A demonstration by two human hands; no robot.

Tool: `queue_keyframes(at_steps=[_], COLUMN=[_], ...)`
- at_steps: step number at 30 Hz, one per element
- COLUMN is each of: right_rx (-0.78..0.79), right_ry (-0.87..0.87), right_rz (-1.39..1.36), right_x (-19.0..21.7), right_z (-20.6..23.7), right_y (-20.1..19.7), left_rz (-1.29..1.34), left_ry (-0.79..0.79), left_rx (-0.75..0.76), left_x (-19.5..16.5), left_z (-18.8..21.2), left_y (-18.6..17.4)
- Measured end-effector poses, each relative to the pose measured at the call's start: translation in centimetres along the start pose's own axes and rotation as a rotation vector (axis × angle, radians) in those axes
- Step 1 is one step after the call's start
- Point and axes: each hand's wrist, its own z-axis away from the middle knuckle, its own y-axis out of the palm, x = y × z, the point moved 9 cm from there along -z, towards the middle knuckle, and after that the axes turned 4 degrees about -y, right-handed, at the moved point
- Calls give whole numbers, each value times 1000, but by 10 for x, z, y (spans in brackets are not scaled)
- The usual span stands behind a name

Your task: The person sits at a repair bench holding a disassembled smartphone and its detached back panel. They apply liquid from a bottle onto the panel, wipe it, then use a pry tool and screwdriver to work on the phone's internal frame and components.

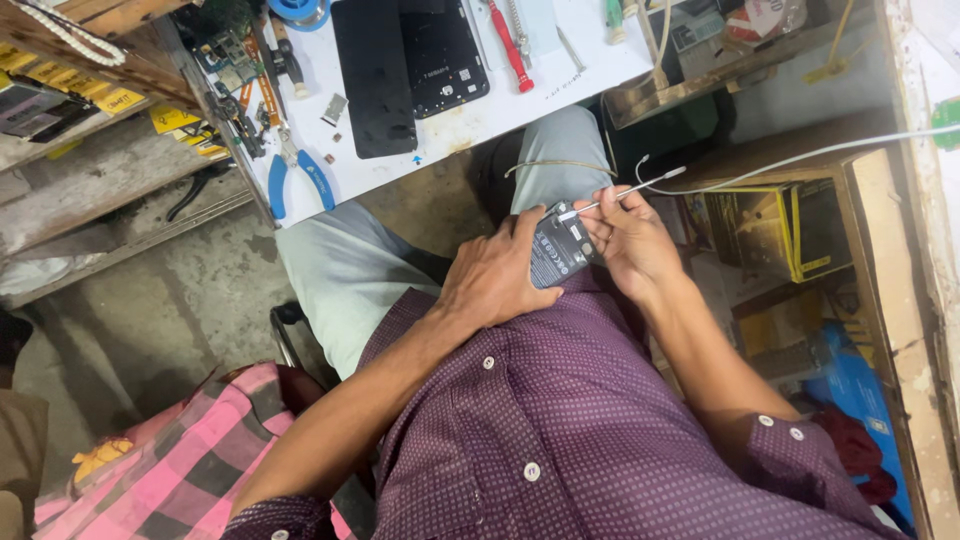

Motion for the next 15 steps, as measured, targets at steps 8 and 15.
queue_keyframes(at_steps=[8,15], right_rx=[13,-18], right_ry=[75,75], right_rz=[-41,-12], right_x=[-5,-5], right_z=[-1,2], right_y=[-5,-7], left_rz=[15,36], left_ry=[22,71], left_rx=[-37,-78], left_x=[0,-1], left_z=[0,2], left_y=[0,0])
